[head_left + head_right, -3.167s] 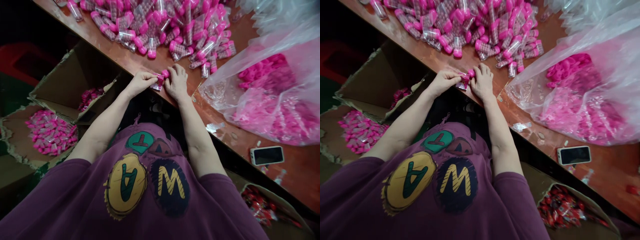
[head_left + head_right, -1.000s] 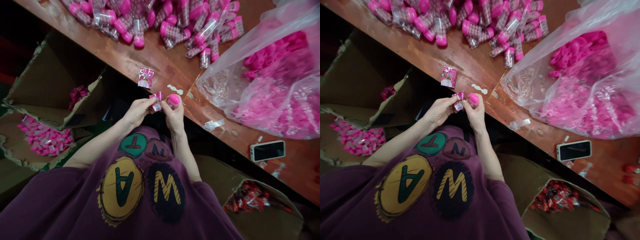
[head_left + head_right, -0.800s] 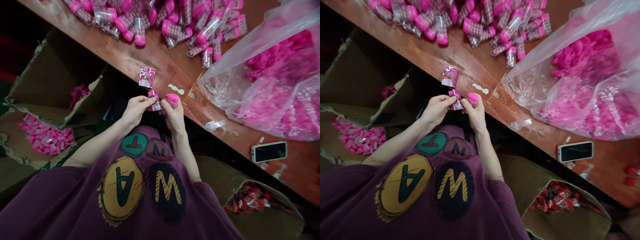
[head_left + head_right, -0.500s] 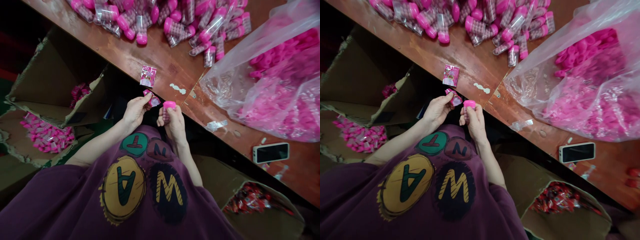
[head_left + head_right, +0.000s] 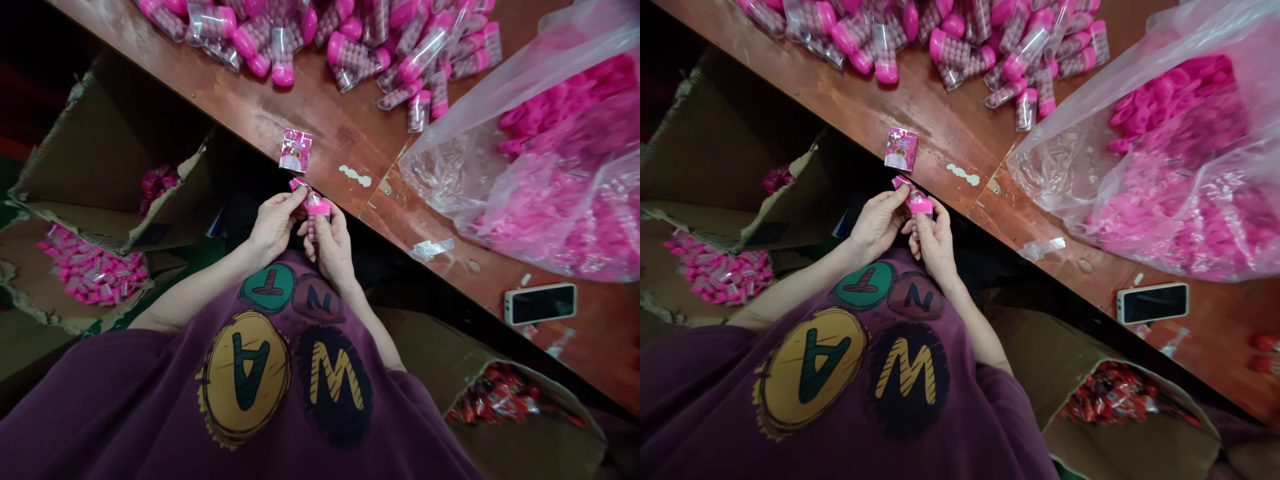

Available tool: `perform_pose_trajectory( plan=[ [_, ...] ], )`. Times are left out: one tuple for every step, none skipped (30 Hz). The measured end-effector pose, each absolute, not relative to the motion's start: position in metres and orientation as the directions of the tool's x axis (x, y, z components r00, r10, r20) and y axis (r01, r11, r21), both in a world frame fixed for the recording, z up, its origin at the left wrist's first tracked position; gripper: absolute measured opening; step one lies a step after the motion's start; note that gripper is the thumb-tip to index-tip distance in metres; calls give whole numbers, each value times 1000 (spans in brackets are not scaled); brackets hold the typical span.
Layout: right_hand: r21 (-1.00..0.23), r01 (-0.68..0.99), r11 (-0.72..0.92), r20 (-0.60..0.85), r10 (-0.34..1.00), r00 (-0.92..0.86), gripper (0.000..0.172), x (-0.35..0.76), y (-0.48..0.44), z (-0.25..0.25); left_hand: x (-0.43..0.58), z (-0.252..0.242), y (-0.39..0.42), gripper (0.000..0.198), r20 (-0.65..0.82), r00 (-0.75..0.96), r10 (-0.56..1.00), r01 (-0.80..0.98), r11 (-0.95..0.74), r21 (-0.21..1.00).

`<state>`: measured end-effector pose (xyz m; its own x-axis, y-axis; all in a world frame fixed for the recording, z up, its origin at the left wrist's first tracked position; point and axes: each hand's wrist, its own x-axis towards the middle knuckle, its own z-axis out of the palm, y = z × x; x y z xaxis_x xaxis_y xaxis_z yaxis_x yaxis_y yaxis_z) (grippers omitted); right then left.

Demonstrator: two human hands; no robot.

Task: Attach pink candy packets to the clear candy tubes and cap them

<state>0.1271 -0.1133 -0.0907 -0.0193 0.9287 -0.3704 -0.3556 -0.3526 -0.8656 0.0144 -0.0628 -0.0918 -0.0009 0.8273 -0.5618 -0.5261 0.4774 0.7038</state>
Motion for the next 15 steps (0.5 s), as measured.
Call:
perform_pose_trajectory(
  plan=[
    [-885,-324,-334,-355,935,7,53,128,-114,-92,14,-92,-63,41,-561,9,828,-529,480,700],
    [-910,-277,-307,-331,943,41,55,129,-115,-94,14,-93,-63,41,-559,18,829,-533,481,696],
    [-935,-220,-279,-301,951,74,57,130,-116,-95,14,-93,-63,40,-557,28,830,-537,482,692],
    [-953,-162,-254,-272,957,100,60,131,-117,-97,13,-94,-63,39,-556,38,830,-538,485,689],
    [-965,-109,-237,-249,961,116,62,133,-118,-98,13,-94,-64,39,-557,48,829,-536,492,686],
    [-972,-66,-227,-234,964,127,64,134,-118,-98,12,-94,-64,39,-557,57,828,-529,499,687],
    [-975,-31,-221,-223,965,136,64,135,-119,-99,12,-94,-64,39,-556,66,828,-519,505,690],
    [-977,-2,-213,-211,966,147,63,135,-120,-99,11,-94,-64,40,-553,73,830,-509,508,695],
    [-979,27,-201,-194,968,158,62,136,-120,-99,11,-95,-65,40,-548,79,833,-503,508,699],
    [-981,56,-185,-173,970,168,60,136,-120,-99,11,-95,-65,40,-541,85,837,-500,505,703],
    [-982,84,-167,-151,973,173,57,136,-121,-99,10,-96,-65,40,-532,93,842,-502,501,705],
    [-982,111,-153,-132,976,175,54,136,-121,-100,10,-96,-65,40,-526,100,844,-506,498,704],
    [-981,135,-139,-114,978,174,51,136,-120,-101,10,-97,-65,40,-521,108,847,-513,496,700],
    [-979,159,-125,-98,980,171,49,136,-120,-102,9,-98,-64,41,-517,116,848,-523,494,694],
    [-977,181,-112,-82,983,164,46,136,-120,-104,9,-99,-64,41,-513,124,850,-536,492,686]
  ],
)
